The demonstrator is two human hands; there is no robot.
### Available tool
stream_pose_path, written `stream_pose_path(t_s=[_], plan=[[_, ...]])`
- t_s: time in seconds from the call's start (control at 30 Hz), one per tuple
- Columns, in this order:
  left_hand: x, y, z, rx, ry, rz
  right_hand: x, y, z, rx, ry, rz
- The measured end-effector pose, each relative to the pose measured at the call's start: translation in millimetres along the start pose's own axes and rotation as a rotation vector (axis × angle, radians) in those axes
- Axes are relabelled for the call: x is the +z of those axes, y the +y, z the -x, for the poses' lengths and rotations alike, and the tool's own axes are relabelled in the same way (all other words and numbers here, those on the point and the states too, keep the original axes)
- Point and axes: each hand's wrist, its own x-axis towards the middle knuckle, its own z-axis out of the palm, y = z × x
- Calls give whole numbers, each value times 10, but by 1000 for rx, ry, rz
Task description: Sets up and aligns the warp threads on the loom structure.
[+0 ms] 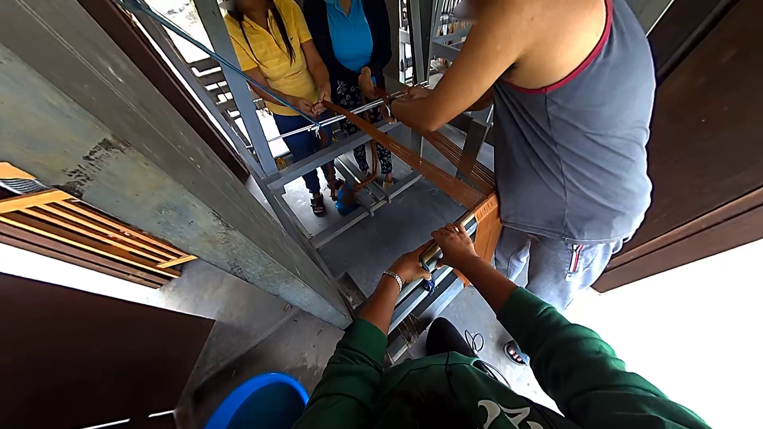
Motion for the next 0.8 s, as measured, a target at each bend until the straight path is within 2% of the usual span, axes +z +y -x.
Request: stream_pose_path(t_s=[0.47, 0.57, 0.8], plan=[[-31, 96, 106, 1, -3, -6, -71, -29, 75, 11, -21, -37], [3, 53, 94, -4, -10, 6, 90, 4, 69, -20, 76, -56], [24, 19, 83, 46, 23, 21, 51, -11, 66, -19, 84, -86]])
